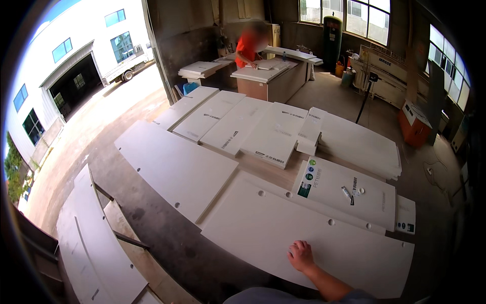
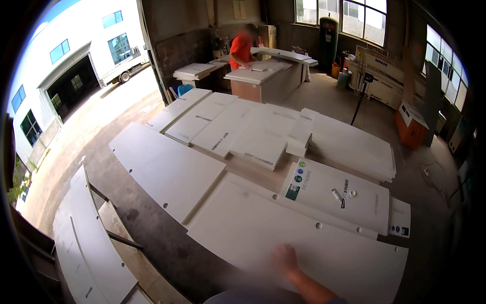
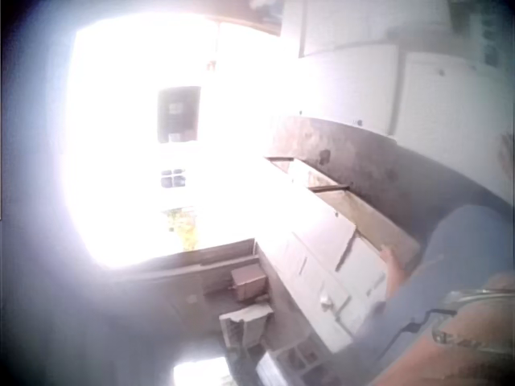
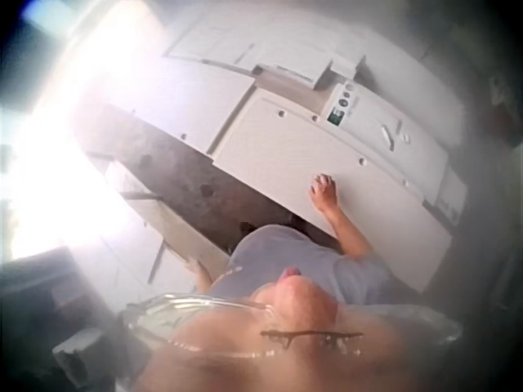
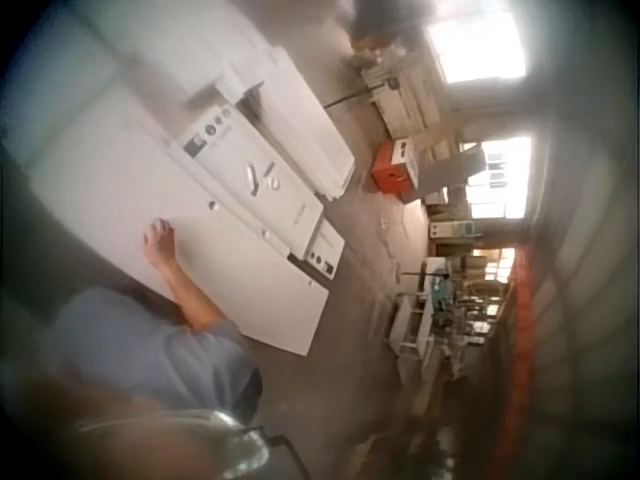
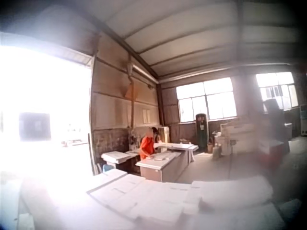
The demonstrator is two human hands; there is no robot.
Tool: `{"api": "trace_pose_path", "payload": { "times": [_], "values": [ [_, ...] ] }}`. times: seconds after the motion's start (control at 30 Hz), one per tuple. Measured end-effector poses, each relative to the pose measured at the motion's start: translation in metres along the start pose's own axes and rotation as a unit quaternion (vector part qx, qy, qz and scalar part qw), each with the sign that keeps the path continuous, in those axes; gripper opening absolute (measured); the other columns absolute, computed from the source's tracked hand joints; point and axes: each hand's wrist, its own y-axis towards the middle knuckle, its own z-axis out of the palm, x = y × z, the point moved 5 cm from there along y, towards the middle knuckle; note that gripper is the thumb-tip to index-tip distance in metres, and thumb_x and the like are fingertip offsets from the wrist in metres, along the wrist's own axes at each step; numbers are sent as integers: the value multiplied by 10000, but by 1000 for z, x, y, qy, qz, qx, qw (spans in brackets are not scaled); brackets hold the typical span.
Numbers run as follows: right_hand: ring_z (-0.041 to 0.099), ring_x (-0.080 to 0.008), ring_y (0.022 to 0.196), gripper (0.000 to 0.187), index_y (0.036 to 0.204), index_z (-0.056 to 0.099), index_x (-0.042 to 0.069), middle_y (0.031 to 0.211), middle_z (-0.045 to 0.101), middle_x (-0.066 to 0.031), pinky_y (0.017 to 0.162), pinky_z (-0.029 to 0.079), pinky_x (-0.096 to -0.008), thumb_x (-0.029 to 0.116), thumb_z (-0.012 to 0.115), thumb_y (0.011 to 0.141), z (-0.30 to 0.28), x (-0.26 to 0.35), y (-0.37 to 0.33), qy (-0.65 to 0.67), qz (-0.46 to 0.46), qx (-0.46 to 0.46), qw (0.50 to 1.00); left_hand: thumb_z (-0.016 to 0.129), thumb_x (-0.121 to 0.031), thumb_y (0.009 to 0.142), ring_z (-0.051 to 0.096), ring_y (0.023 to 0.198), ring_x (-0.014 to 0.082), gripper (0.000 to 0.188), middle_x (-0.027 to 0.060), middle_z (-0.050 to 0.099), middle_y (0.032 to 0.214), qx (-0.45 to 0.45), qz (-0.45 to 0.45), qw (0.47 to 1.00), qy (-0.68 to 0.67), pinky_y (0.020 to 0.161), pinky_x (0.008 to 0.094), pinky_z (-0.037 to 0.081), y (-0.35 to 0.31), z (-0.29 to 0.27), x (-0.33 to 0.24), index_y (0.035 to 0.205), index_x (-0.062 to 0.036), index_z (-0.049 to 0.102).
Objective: The person wipes large white panels with a cloth, occasionally using a hammer to tap small spots. They move between panels, flip them over, and continue wiping both sides before stacking them on a cart.
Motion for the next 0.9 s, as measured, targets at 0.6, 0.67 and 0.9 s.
{"api": "trace_pose_path", "payload": {
  "times": [0.6, 0.67, 0.9],
  "values": [
    [679, -308, 996, 361, 1186, 615, -22, 1140, 679, -180, 886, 539, -393, 133, 661, 864, 31, 261, 118, 270, 62, 115, 954, 625, -210, 849, 530, 1227, 361, 740, 230, 420, 1452, -131, -150, 931, -306, 1047, 491, 430, 200, -20, -54, 1456, 37, 283],
    [694, -231, 893, 340, 1189, 627, -28, 1042, 719, -155, 812, 551, -337, 114, 649, 881, 47, 294, 131, 309, 35, 181, 933, 647, -206, 821, 558, 1218, 372, 779, 258, 433, 1433, -185, -224, 902, -320, 969, 476, 517, 186, -6, -85, 1480, 22, 298],
    [691, -181, 928, 308, 1170, 639, -46, 1021, 722, -131, 829, 545, -311, 111, 645, 905, 138, 388, 185, 361, -88, 383, 846, 678, -263, 775, 644, 1051, 410, 494, 290, 612, 1166, -387, -378, 822, -177, 906, 482, 545, 154, 8, -125, 1121, 85, 621]
  ]
}}
